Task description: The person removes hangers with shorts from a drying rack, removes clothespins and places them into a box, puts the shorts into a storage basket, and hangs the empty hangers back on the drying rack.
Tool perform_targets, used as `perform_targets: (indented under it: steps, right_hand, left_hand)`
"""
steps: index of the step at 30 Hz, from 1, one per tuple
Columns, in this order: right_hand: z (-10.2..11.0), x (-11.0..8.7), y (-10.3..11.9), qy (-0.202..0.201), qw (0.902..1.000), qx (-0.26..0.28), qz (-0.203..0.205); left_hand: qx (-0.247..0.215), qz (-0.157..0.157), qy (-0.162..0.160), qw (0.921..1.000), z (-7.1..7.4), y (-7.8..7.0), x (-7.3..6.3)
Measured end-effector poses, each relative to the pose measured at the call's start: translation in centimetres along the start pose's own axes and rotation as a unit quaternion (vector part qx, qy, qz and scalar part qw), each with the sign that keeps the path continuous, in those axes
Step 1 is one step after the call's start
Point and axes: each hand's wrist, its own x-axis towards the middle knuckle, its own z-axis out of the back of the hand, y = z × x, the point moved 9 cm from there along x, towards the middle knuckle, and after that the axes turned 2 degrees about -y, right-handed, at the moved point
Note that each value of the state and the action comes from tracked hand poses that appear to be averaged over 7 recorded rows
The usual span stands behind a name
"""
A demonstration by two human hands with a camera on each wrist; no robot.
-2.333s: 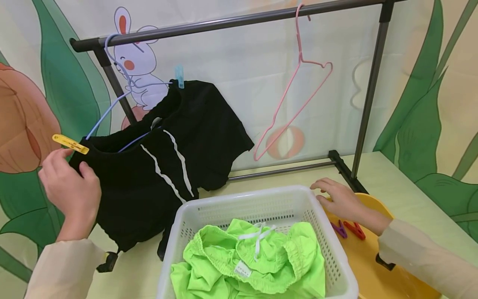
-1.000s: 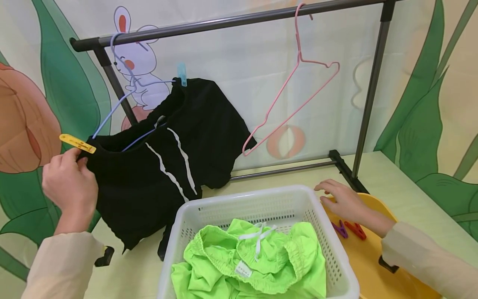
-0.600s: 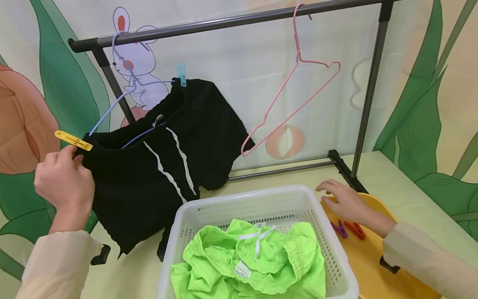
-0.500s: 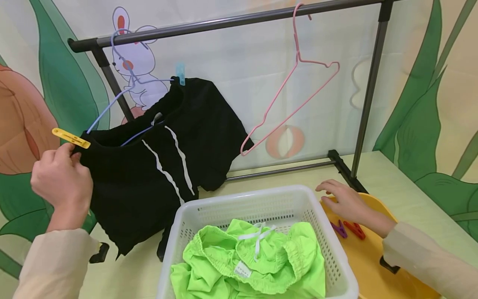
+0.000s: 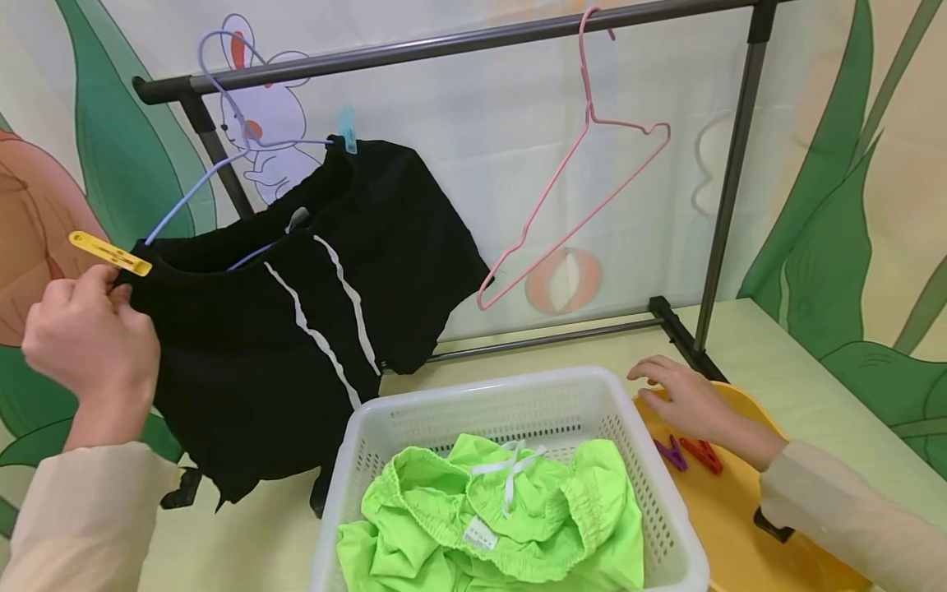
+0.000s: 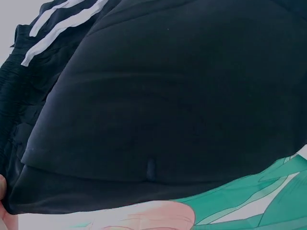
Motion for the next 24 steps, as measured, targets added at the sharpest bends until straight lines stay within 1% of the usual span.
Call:
perform_targets:
  steps: [4,7,11,15,20,24]
  right_hand:
    - [0.0,-0.1,-0.1,0.000,1.0000,0.000,-0.002]
    - [0.0,-0.1,-0.1,-0.001,1.0000,-0.004,-0.001]
    - [0.1,-0.1,-0.2,-0.002,1.0000,-0.006,0.001]
    - [0.3,-0.2,-0.1,-0.006,0.9999,-0.008,0.007]
    - [0.5,-0.2,0.1,-0.017,0.9997,-0.008,0.017]
    - [0.6,-0.2,0.0,-0.016,0.9997,-0.008,0.015]
  left_hand:
    - [0.000,-0.012,-0.005,0.9999,0.4,-0.2,0.2]
    - [-0.005,-0.022,-0.017,0.9996,0.9,-0.5,0.3]
    - [-0.012,-0.024,-0.026,0.9993,1.4,-0.9,0.7]
    - [-0.024,-0.023,-0.018,0.9993,1.9,-1.3,1.2]
    - [-0.037,-0.033,-0.003,0.9988,2.6,-1.9,1.5]
    - [-0.056,-0.041,-0.011,0.9976,3.1,-2.3,1.6]
